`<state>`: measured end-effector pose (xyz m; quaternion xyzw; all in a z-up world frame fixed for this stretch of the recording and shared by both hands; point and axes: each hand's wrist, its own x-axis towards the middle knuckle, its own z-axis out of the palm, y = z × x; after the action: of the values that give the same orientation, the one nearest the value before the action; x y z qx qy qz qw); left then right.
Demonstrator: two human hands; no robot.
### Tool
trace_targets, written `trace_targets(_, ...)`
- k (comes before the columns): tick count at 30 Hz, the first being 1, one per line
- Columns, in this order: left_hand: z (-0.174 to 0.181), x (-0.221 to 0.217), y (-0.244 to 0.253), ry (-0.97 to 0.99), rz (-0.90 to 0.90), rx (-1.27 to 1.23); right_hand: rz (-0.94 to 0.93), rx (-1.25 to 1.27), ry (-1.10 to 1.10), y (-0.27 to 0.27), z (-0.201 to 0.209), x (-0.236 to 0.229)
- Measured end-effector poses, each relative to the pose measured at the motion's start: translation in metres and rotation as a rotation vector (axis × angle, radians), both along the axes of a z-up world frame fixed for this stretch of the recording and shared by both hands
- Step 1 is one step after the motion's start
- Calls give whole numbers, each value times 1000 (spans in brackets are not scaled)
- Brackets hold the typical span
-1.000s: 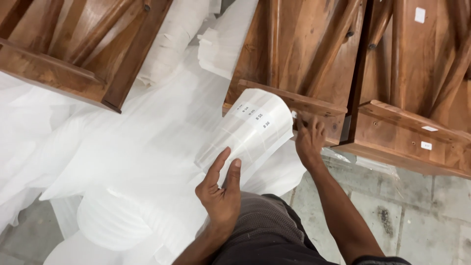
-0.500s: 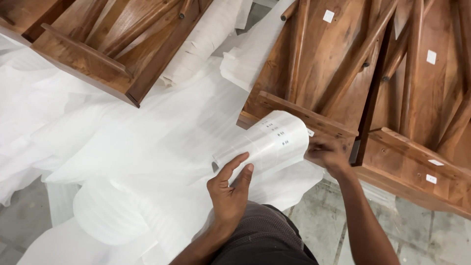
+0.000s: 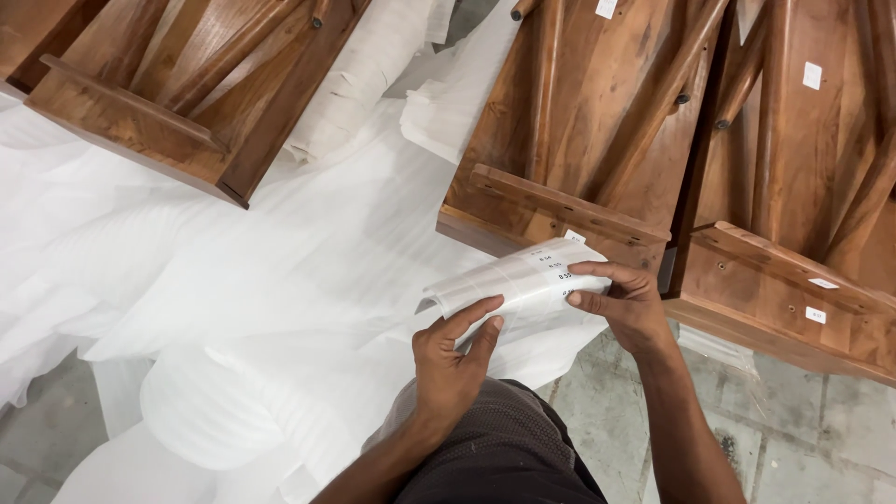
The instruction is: Inspecting a sheet of identification stickers and applying or verifying them on wooden tables in a warehouse.
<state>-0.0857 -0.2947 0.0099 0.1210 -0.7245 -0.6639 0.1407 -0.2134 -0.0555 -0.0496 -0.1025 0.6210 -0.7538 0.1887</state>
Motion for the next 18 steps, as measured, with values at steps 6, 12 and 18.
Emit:
trace_targets(6,1,-1,3,132,-9,-30,11,-105,40,1,-11,-3)
trace_targets(12,2,-5,5,-112,11,-31,-29,-146,55,4,-39,-5)
trace_targets(18,-3,-7,2,-142,106,-113,-313,-311,-46,-7,-38,-13)
